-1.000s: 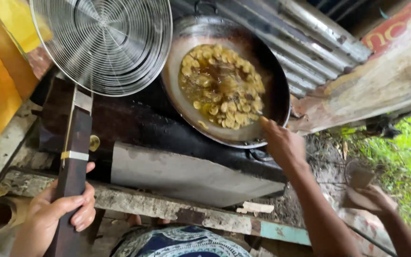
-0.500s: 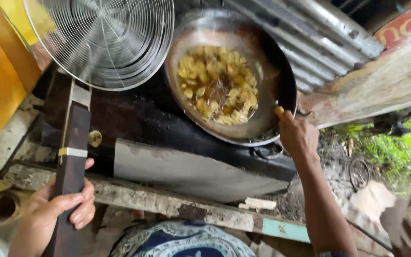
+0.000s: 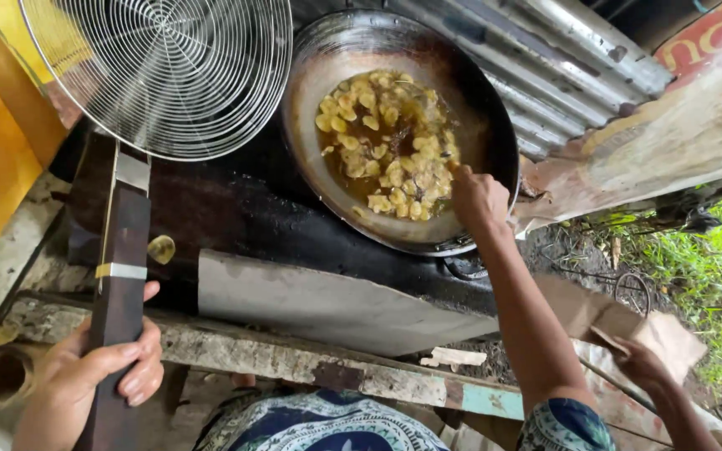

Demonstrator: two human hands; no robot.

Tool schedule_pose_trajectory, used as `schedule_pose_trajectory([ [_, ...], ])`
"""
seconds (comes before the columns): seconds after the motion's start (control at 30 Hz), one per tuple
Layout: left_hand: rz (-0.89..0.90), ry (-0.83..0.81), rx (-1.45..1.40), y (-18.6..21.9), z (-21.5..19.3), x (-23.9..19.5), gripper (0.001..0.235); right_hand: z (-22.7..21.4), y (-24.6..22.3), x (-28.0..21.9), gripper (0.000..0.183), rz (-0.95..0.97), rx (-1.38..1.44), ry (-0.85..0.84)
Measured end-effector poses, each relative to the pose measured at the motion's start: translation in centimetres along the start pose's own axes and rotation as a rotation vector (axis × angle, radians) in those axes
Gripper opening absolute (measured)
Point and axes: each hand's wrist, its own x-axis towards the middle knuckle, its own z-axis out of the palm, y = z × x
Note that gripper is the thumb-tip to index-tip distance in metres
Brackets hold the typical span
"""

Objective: The person fries banana slices in a wok, stirring them with a wooden utensil before lifting them out with a wire strainer and transferring them into a bowl.

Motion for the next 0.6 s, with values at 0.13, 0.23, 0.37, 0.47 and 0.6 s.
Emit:
schedule_pose_trajectory([
  [0.13,0.021,0.161,0.056,0.3,2.2,-0.9,0.073,-0.7,-0.1,0.8,0.028,0.091,0.005,0.017],
  [0.23,0.007,0.153,0.037,0.4,3.0,-0.7,0.072,1.0,0.4,1.6,0.021,-0.017,-0.041,0.08],
  [0.37,0.023,0.09,0.06,0.8,2.5,0.3,0.072,0.7,1.9,-0.5,0.022,-0.109,0.02,0.095],
  [0.47,0.021,0.1,0.001,0.5,1.5,0.4,0.072,-1.0,3.8,-3.1,0.018,-0.031,-0.037,0.09],
  [0.6,0.024,0.085,0.043,0.3,0.8,0.9,0.074,-0.7,4.1,-5.4,0.015,0.042,-0.133,0.083],
])
